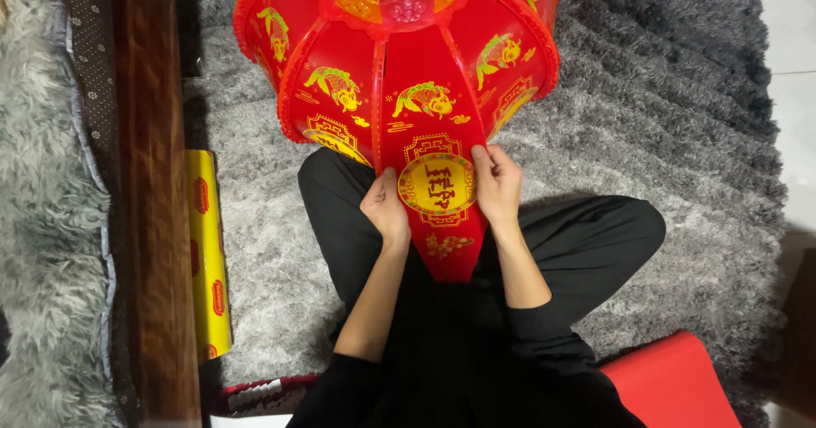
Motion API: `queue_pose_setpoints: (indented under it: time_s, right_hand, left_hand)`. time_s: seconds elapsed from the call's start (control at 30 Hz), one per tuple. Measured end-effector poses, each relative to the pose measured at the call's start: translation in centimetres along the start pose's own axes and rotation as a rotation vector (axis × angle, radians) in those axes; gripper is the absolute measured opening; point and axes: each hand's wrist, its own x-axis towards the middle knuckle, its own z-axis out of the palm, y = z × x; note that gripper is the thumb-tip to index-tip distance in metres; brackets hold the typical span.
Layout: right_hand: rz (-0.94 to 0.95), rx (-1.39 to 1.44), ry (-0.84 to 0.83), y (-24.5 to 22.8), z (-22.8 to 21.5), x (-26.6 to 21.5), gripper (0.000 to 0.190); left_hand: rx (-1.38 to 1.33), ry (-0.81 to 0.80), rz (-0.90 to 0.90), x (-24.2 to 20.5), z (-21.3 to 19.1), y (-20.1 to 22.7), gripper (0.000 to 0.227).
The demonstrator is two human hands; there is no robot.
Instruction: Assemble a red decorative Chinese lantern by fitting panels into the frame
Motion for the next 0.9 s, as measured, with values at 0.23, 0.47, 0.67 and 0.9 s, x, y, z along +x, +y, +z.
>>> queue_pose_setpoints:
  time_s: [0.23, 0.47, 0.67, 0.9]
  right_hand:
    - [0.034, 0.034, -0.115, 1.2, -0.6, -0.1, 0.021]
    - [0.069, 0.195, -0.089, 2.6, 0.0, 0.2, 0.02]
    - [0.12, 0.216, -0.068, 1.2, 0.1, -0.3, 0.023]
    - [0.165, 0.316, -0.07, -1.0, 0.5, -0.7, 0.026]
  left_hand:
    - [0.017, 0.023, 0.039, -0.4, 0.0, 0.3, 0.016]
    - [0.352, 0.024, 0.515, 1.5, -1.7, 5.5, 0.018]
    - [0.51, -0.245, 1.106, 7.0, 1.9, 16.6, 0.007]
    - [0.74, -0.935, 0.93, 12.2, 10.1, 26.1, 0.03]
